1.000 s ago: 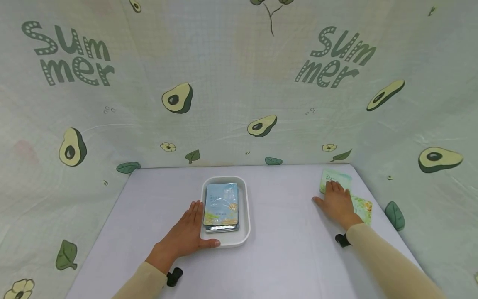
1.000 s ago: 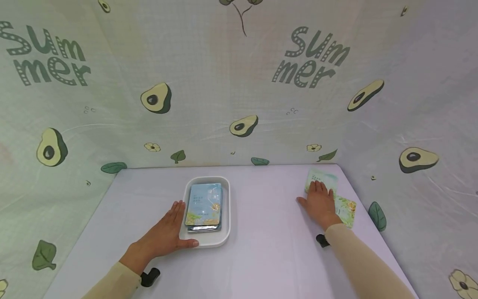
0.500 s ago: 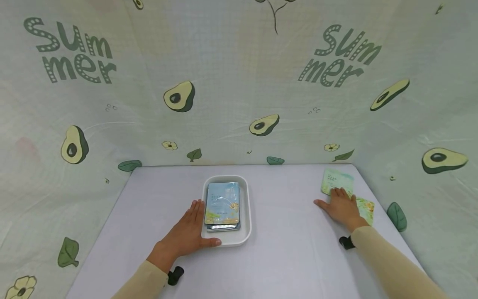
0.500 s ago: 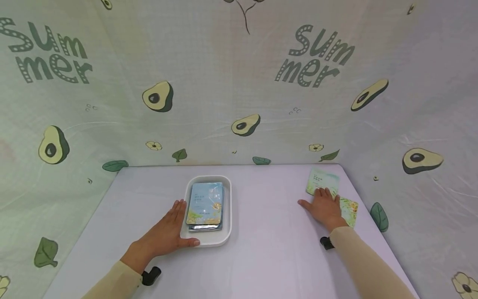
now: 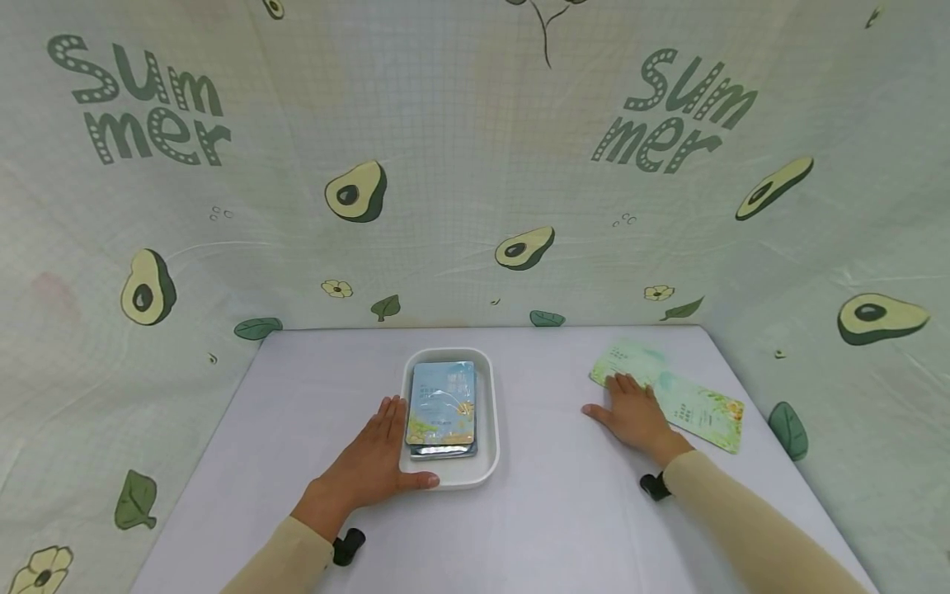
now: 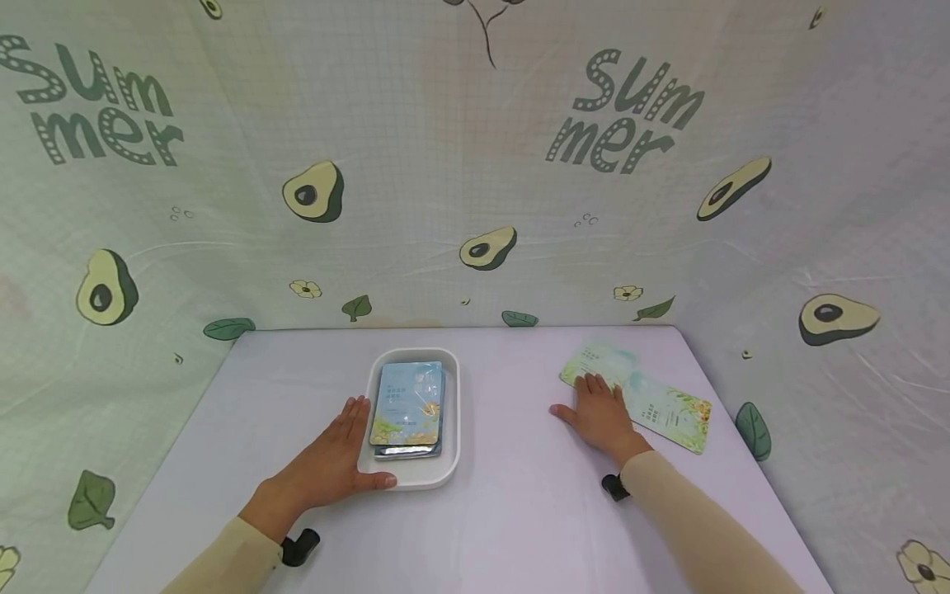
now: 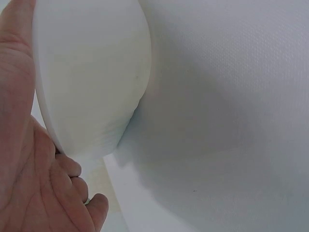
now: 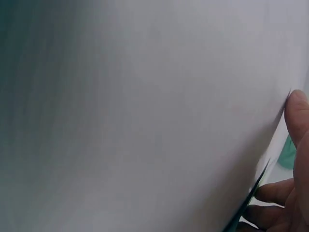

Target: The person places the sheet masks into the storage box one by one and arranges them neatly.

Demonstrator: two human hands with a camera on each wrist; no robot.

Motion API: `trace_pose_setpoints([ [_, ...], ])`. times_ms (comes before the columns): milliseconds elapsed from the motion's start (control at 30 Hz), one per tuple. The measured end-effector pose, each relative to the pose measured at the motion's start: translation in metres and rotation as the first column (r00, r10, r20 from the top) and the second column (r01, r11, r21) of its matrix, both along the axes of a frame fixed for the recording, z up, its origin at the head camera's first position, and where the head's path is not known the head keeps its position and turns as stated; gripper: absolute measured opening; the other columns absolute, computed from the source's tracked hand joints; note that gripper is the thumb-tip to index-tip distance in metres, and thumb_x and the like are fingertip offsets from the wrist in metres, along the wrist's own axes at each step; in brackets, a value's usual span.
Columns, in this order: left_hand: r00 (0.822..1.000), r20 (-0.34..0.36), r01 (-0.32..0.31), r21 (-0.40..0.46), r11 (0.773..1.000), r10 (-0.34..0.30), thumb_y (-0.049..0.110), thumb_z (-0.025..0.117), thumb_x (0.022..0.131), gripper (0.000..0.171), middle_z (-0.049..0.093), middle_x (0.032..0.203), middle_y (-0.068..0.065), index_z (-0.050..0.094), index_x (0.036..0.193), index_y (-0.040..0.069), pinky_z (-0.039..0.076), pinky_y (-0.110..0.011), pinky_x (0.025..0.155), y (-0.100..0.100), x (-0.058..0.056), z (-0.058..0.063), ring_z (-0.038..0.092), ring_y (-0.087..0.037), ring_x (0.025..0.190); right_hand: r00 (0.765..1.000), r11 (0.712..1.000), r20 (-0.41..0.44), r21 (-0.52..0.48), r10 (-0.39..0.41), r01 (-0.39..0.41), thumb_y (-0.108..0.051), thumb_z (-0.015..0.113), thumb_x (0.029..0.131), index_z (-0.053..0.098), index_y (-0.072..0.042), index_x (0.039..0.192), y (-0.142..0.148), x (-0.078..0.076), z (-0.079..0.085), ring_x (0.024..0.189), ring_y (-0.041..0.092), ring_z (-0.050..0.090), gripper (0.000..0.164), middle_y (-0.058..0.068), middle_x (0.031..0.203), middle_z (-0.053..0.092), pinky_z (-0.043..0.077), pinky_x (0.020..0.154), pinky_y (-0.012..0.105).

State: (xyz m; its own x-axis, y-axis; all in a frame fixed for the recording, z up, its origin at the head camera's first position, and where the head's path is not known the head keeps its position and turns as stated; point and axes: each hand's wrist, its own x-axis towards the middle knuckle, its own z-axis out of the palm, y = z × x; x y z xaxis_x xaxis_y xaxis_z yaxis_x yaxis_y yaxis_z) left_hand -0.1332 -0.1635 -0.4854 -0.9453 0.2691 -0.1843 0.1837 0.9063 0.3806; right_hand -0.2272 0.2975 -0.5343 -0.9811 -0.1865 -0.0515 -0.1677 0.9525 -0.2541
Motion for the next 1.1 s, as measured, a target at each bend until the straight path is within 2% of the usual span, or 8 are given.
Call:
trace_pose_setpoints([
  [133, 1.000, 0.003, -0.005, -0.002, 1.000, 0.005, 0.080, 0.077, 0.076, 0.140, 0.010, 0.177, -0.021, 0.011, 0.168, -0.002, 0.026, -0.057, 0.129, 0.000, -0.001, 0.000, 0.008, -0.040, 0.164, 0.996, 0.996, 0.006, -0.024, 0.091, -0.091, -0.062, 0.058, 0.102, 0.040, 0.012, 0.155, -0.026, 0.014, 0.003, 0.154, 0.056, 0.027, 0.092, 0.036, 0.162, 0.035, 0.019, 0.123, 0.075],
  [333, 1.000, 0.005, 0.001, -0.001, 1.000, -0.001, 0.080, 0.077, 0.076, 0.140, 0.011, 0.177, -0.020, 0.011, 0.168, -0.002, 0.026, -0.057, 0.129, -0.001, -0.001, -0.001, 0.009, -0.040, 0.164, 0.977, 0.977, -0.009, -0.030, 0.213, -0.213, -0.059, 0.063, 0.101, 0.046, 0.007, 0.154, -0.056, 0.039, 0.007, 0.154, 0.050, 0.033, 0.086, 0.031, 0.161, 0.042, 0.024, 0.124, 0.071],
  [500, 1.000, 0.002, 0.010, 0.000, 1.000, -0.010, 0.080, 0.077, 0.075, 0.141, 0.011, 0.177, -0.021, 0.011, 0.168, -0.002, 0.027, -0.057, 0.129, -0.001, -0.003, 0.000, 0.010, -0.041, 0.164, 0.959, 0.958, -0.004, -0.040, 0.283, -0.283, -0.056, 0.067, 0.099, 0.049, 0.006, 0.152, -0.072, 0.059, 0.011, 0.153, 0.049, 0.035, 0.084, 0.030, 0.160, 0.044, 0.027, 0.123, 0.071],
  [633, 1.000, -0.003, 0.018, 0.005, 1.000, -0.018, 0.079, 0.078, 0.076, 0.140, 0.012, 0.176, -0.022, 0.011, 0.167, -0.003, 0.026, -0.057, 0.129, -0.001, -0.004, 0.000, 0.010, -0.041, 0.164, 0.945, 0.944, 0.001, -0.026, 0.328, -0.328, -0.057, 0.066, 0.099, 0.051, 0.004, 0.152, -0.077, 0.066, 0.014, 0.152, 0.048, 0.038, 0.082, 0.028, 0.159, 0.047, 0.030, 0.122, 0.069],
  [700, 1.000, -0.003, 0.019, 0.008, 1.000, -0.019, 0.078, 0.079, 0.076, 0.140, 0.012, 0.176, -0.022, 0.011, 0.167, -0.004, 0.025, -0.057, 0.129, -0.002, -0.004, 0.001, 0.010, -0.041, 0.164, 0.943, 0.942, -0.008, -0.026, 0.333, -0.333, -0.056, 0.067, 0.099, 0.051, 0.004, 0.152, -0.075, 0.063, 0.016, 0.150, 0.048, 0.042, 0.081, 0.026, 0.158, 0.049, 0.033, 0.122, 0.067],
  [800, 1.000, -0.004, 0.021, 0.010, 1.000, -0.021, 0.079, 0.078, 0.076, 0.140, 0.012, 0.176, -0.022, 0.011, 0.167, -0.004, 0.025, -0.057, 0.129, -0.002, -0.004, 0.000, 0.010, -0.041, 0.164, 0.952, 0.952, -0.045, -0.023, 0.303, -0.304, -0.056, 0.069, 0.098, 0.050, 0.004, 0.152, -0.067, 0.049, 0.016, 0.144, 0.047, 0.048, 0.083, 0.025, 0.154, 0.053, 0.040, 0.117, 0.066],
  [967, 1.000, -0.011, 0.028, 0.004, 1.000, -0.028, 0.082, 0.076, 0.075, 0.142, 0.011, 0.176, -0.022, 0.010, 0.167, -0.003, 0.026, -0.056, 0.129, -0.003, -0.006, -0.001, 0.010, -0.041, 0.164, 0.984, 0.985, -0.069, -0.037, 0.164, -0.167, -0.060, 0.072, 0.094, 0.043, 0.003, 0.157, -0.045, 0.009, 0.014, 0.138, 0.048, 0.049, 0.093, 0.027, 0.151, 0.052, 0.043, 0.113, 0.066],
  [1100, 0.999, -0.012, 0.030, 0.007, 1.000, -0.030, 0.083, 0.075, 0.075, 0.142, 0.012, 0.176, -0.022, 0.010, 0.167, -0.003, 0.026, -0.056, 0.129, -0.004, -0.007, -0.002, 0.010, -0.041, 0.164, 0.995, 0.995, -0.020, -0.013, 0.098, -0.098, -0.067, 0.076, 0.088, 0.039, 0.003, 0.159, -0.031, -0.020, 0.015, 0.134, 0.050, 0.047, 0.106, 0.031, 0.149, 0.049, 0.041, 0.113, 0.067],
])
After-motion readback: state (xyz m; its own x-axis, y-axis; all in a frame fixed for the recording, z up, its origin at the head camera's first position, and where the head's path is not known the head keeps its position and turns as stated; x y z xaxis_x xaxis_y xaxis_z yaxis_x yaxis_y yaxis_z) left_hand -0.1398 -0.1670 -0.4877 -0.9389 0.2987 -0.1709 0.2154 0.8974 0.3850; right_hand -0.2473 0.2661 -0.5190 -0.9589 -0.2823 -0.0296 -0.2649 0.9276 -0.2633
